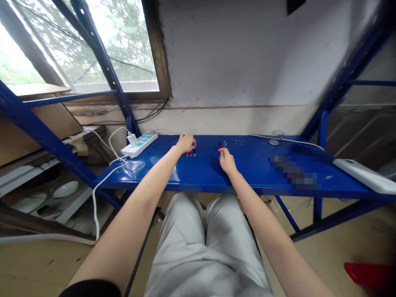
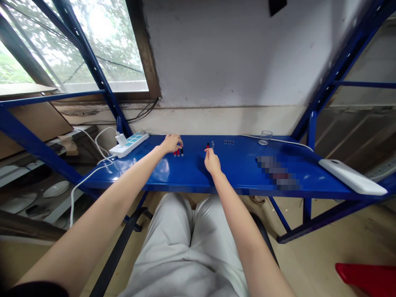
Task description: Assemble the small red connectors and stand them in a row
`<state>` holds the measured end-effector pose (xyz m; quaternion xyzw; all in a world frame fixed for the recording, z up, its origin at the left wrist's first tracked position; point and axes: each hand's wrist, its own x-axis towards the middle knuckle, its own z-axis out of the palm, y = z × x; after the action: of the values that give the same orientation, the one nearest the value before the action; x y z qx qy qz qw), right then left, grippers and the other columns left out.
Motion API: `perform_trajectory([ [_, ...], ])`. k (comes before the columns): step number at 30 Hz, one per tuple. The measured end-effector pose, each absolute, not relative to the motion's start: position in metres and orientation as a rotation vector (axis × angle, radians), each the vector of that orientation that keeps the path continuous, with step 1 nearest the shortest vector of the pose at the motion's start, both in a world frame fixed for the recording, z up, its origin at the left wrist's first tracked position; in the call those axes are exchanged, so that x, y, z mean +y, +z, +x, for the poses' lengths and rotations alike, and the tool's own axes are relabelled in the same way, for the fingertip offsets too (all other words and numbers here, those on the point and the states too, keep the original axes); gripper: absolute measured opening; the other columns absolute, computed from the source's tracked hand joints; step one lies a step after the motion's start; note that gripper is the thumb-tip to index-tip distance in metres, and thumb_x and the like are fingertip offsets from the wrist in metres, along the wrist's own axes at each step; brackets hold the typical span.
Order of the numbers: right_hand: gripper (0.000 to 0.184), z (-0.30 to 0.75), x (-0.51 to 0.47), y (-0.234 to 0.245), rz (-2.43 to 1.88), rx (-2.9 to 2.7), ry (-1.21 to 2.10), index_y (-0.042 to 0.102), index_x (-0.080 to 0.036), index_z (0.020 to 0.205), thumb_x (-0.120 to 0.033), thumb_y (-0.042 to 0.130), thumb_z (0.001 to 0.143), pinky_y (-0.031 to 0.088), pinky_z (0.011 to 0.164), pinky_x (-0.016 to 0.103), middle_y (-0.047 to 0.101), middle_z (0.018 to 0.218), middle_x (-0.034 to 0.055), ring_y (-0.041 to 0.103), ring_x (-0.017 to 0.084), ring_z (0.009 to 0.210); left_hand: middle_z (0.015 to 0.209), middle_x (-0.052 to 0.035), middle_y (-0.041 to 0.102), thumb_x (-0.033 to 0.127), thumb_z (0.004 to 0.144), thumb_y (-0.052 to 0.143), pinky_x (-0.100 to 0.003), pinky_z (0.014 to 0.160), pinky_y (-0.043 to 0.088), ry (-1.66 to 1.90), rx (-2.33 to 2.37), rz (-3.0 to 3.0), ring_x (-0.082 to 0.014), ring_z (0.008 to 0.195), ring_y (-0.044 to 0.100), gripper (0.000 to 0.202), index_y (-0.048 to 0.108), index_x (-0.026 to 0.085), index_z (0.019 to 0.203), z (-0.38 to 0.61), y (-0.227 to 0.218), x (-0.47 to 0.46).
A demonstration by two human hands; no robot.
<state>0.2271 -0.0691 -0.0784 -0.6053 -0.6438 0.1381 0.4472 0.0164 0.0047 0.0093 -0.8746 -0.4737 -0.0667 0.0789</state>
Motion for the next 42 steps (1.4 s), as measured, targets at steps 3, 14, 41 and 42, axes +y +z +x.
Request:
perform_trajectory([
  [3,0.037,0.227,-0.069,-0.078,-1.494,-1.589,0.352,0.052,-0.021,0.105,-0.039,0.022,0.089,0.039,0.06,0.03,0.06,0.07,0.0071,0.056,0.021,0.061,0.104,-0.007,0.061,0.021,0.075,0.055,-0.039,0.089,0.029,-0.194,-1.411,-2.625,-0.0243,0.107,0.046,0.015,0.067,0.02,0.083,0.018,0.009,0.004],
  [14,0.037,0.227,-0.07,-0.078,-1.472,-1.575,0.341,0.053,-0.021,0.104,-0.039,0.024,0.089,0.038,0.058,0.029,0.059,0.067,0.0061,0.054,0.02,0.058,0.104,-0.0075,0.06,0.021,0.075,0.057,-0.04,0.09,0.029,-0.187,-1.451,-2.647,-0.0249,0.107,0.045,0.013,0.067,0.019,0.082,0.019,0.012,0.003],
  [41,0.033,0.233,-0.078,-0.063,-1.391,-0.96,0.187,0.05,-0.018,0.092,-0.037,0.023,0.088,0.039,0.066,0.027,0.054,0.068,0.0038,0.051,0.017,0.064,0.114,-0.0079,0.059,0.029,0.083,0.045,-0.038,0.091,0.033,-0.401,-1.292,-2.712,-0.0236,0.109,0.049,0.031,0.058,0.019,0.11,0.047,0.022,-0.018],
  [42,0.033,0.233,-0.078,-0.063,-1.387,-0.95,0.193,0.05,-0.018,0.092,-0.037,0.023,0.088,0.039,0.066,0.027,0.054,0.068,0.0037,0.051,0.017,0.064,0.116,-0.008,0.058,0.029,0.084,0.044,-0.037,0.091,0.034,-0.396,-1.255,-2.742,-0.0229,0.11,0.049,0.033,0.056,0.019,0.113,0.053,0.021,-0.021],
])
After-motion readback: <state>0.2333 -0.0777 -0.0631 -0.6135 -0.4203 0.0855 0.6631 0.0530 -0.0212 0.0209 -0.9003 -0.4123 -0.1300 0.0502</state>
